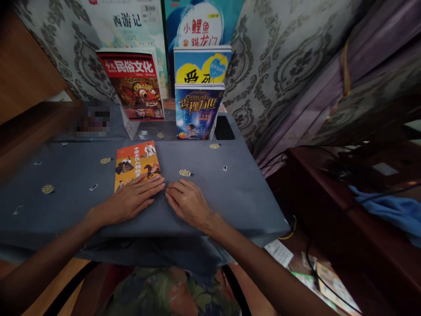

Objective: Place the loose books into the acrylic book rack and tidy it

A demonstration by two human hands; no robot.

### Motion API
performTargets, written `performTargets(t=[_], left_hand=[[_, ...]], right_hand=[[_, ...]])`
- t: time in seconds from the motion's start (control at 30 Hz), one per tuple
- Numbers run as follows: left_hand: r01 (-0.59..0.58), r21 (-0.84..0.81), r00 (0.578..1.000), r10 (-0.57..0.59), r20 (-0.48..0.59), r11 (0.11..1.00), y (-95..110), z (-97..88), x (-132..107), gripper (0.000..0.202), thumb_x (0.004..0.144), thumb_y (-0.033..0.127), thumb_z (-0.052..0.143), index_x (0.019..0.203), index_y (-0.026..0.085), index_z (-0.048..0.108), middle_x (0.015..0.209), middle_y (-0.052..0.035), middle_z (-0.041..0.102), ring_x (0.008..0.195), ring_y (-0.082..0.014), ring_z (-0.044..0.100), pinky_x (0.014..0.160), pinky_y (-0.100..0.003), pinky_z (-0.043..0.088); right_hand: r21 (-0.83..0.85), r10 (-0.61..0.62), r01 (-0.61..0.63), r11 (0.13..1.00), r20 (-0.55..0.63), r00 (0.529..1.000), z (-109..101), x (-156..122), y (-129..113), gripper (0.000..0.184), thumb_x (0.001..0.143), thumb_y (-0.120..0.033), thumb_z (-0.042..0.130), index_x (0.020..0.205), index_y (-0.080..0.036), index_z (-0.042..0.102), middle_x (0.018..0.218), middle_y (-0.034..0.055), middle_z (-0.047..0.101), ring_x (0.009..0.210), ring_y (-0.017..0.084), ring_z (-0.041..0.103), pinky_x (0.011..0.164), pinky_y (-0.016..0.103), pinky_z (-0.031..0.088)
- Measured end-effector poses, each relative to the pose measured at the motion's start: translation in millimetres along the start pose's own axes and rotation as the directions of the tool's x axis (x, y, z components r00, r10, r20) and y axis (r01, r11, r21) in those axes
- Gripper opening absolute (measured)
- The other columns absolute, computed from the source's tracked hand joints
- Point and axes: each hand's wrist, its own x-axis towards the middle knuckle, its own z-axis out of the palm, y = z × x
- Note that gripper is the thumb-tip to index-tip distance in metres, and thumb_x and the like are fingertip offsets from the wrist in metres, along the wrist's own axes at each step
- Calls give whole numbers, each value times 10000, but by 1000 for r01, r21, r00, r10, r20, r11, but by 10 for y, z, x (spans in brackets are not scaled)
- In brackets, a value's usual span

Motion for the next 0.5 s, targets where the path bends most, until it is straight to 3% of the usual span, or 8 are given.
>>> performTargets(t=[0.13,0.3,0.5], left_hand=[[-15,20,1000,15,-1,1000,-1,11,-16,494,1068,349,308,1539,199,326,1565,-73,431,1497,-166,302,1265,-430,145],[-27,5,999,27,-30,1000,11,11,-2,426,1055,298,354,1452,185,457,1521,-93,490,1482,-191,340,1254,-463,208],[-16,-66,998,12,-57,998,81,-44,-5,382,1046,272,353,1347,186,571,1356,-101,638,1393,-237,477,1197,-489,341]], right_hand=[[133,69,-65,989,-23,997,-32,56,-32,271,999,-199,483,1171,-185,692,1068,98,740,973,215,669,926,427,556],[268,84,-122,956,149,985,15,196,-46,419,1023,-372,463,1387,-189,561,1397,133,610,1313,231,553,1101,488,462],[286,95,-194,938,327,940,151,453,4,531,1039,-465,376,1432,-137,520,1502,167,504,1451,257,401,1186,537,335]])
